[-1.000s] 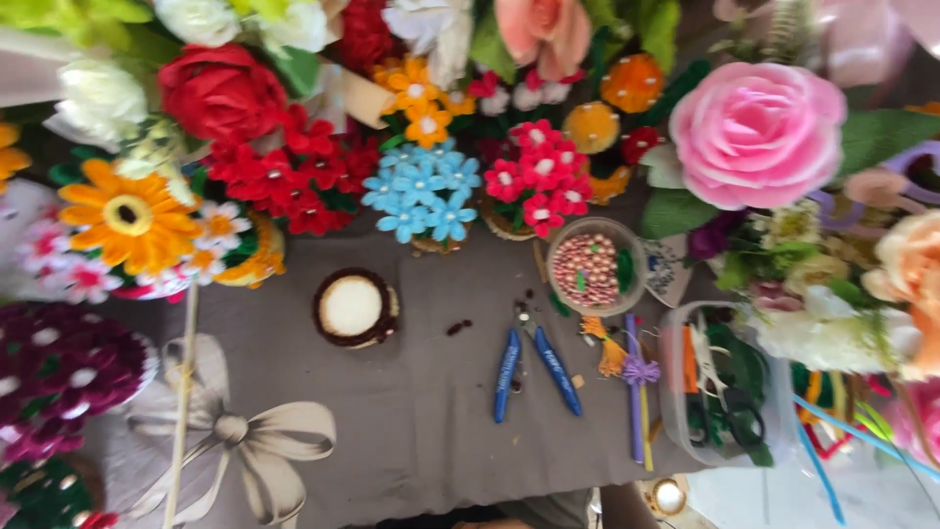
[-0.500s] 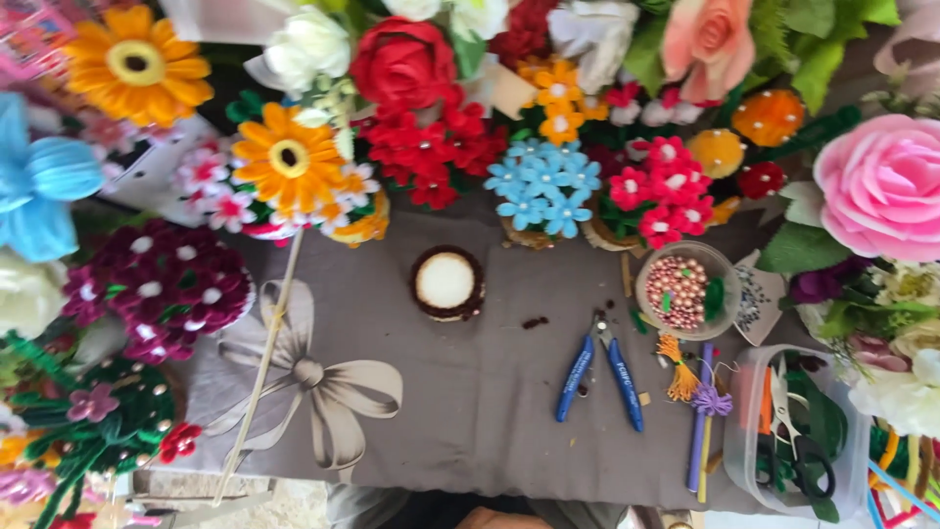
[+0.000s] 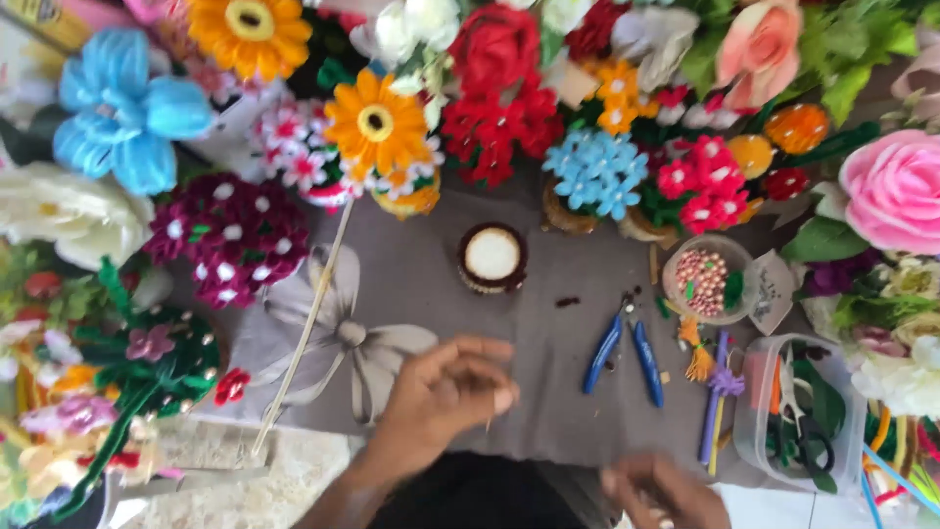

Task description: A person is seen handcrafting decorative items, including adjusting a small figure with a tool and wrapping a bundle of sticks with a maroon ribbon.

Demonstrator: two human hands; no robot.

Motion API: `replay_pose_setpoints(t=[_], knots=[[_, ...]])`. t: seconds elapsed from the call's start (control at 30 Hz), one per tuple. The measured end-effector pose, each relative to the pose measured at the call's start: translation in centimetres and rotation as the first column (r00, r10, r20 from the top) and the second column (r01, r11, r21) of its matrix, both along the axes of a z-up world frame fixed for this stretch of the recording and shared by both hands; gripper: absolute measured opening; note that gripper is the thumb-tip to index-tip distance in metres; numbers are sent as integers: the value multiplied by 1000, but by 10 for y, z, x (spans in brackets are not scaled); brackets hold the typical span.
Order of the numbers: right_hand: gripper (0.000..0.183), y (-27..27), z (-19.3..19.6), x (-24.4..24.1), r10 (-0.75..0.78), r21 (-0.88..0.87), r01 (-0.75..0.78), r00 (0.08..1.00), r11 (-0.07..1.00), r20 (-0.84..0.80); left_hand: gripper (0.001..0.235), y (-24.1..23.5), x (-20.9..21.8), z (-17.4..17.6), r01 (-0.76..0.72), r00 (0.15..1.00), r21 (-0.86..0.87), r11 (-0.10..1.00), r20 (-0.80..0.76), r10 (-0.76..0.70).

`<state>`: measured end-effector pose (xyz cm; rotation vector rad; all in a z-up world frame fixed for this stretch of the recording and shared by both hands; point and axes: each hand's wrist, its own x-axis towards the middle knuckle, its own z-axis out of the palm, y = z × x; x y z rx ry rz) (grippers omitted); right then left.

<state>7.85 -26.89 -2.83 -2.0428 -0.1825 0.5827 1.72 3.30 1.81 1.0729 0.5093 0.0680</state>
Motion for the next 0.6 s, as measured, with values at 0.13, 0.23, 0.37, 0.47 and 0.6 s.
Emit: replay_pose_setpoints(t=[0.13, 0.23, 0.37, 0.47, 0.6], knots=[[16, 122, 59, 37, 64, 37, -79, 953, 996, 297, 32, 11, 8, 22, -200, 970, 202, 959, 179, 165], [11, 166, 73, 37, 92, 394, -215, 947, 893, 308, 30, 12, 7, 37, -268, 958, 275, 923, 182, 223], [15, 185, 66, 40, 194, 324, -383, 850, 865, 489, 29, 20, 2, 28, -285, 942, 326, 901, 271, 199], [19, 188, 59, 44, 222, 228, -441, 756, 868, 617, 29, 24, 2, 27, -306, 942, 394, 866, 255, 217], [15, 190, 59, 48, 281, 91, -481, 644, 872, 712, 30, 26, 1, 29, -271, 960, 528, 805, 205, 189]])
